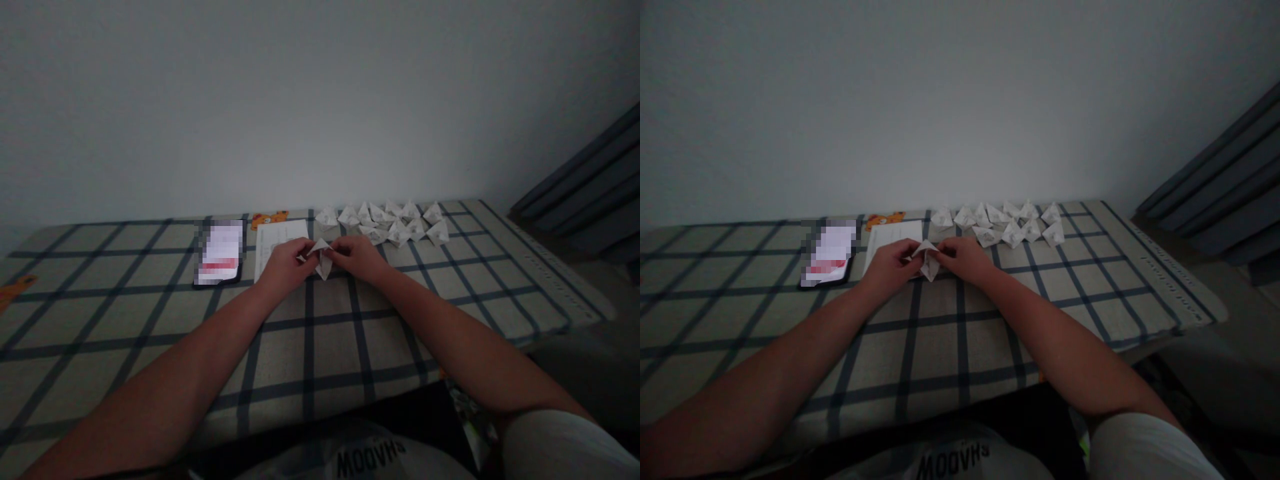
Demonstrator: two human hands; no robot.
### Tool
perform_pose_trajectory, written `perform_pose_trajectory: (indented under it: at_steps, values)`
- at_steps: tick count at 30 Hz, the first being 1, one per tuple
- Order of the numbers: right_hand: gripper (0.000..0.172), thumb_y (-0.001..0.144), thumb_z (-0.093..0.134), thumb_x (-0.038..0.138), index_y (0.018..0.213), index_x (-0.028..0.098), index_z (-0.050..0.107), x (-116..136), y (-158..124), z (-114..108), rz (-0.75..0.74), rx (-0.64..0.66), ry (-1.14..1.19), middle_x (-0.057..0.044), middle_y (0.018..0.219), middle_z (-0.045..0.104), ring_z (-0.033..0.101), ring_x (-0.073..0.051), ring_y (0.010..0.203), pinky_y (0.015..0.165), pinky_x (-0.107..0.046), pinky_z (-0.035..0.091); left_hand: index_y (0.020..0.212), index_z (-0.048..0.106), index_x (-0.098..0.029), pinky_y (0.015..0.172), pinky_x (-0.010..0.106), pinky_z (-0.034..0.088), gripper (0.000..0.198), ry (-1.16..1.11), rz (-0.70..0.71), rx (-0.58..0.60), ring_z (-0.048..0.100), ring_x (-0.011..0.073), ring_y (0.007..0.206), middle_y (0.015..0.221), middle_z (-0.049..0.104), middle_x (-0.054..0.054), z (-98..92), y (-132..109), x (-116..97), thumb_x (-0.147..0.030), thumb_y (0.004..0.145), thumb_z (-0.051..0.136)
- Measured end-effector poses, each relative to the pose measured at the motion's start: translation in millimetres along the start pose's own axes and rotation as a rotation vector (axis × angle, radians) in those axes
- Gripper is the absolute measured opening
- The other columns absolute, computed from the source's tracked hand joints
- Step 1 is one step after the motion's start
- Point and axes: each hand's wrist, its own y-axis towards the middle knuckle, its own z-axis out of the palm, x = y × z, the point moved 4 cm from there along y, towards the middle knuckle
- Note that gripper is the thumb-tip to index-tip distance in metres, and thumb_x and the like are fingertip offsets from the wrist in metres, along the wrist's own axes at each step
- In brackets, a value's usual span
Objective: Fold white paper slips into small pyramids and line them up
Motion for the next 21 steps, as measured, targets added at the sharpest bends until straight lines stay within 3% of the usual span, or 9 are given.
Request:
perform_pose_trajectory:
  at_steps: [7,14,21]
  values:
    - [0.022,0.083,0.052,0.031,0.068,0.015,0.056,4.4,1.0,2.5,-0.109,0.069,-0.164,0.002,0.06,0.052,0.042,-0.008,0.055,0.054,-0.024,0.025,0.093,0.068,-0.018,0.062,0.026,0.045,0.021,0.159,0.05,-0.002,0.058,0.0149,0.069,0.079,0.066,0.003,-2.5,-0.8,-7.8,-0.028,0.079,0.056]
    - [0.02,0.081,0.052,0.03,0.067,0.016,0.051,5.7,1.8,0.9,-0.092,0.077,-0.151,0.003,0.061,0.049,0.042,-0.009,0.056,0.055,-0.024,0.026,0.091,0.065,-0.017,0.06,0.026,0.043,0.019,0.171,0.032,0.023,0.056,0.0144,0.065,0.075,0.065,0.002,-2.3,-0.4,-10.5,-0.027,0.078,0.054]
    - [0.016,0.08,0.053,0.027,0.071,0.015,0.056,4.4,1.1,2.2,-0.084,0.07,-0.096,0.002,0.063,0.052,0.043,-0.009,0.058,0.056,-0.024,0.028,0.113,0.058,-0.019,0.063,0.026,0.046,0.034,0.095,0.051,0.041,0.058,0.0146,0.072,0.091,0.066,0.004,-1.7,-1.3,-12.4,-0.024,0.079,0.054]
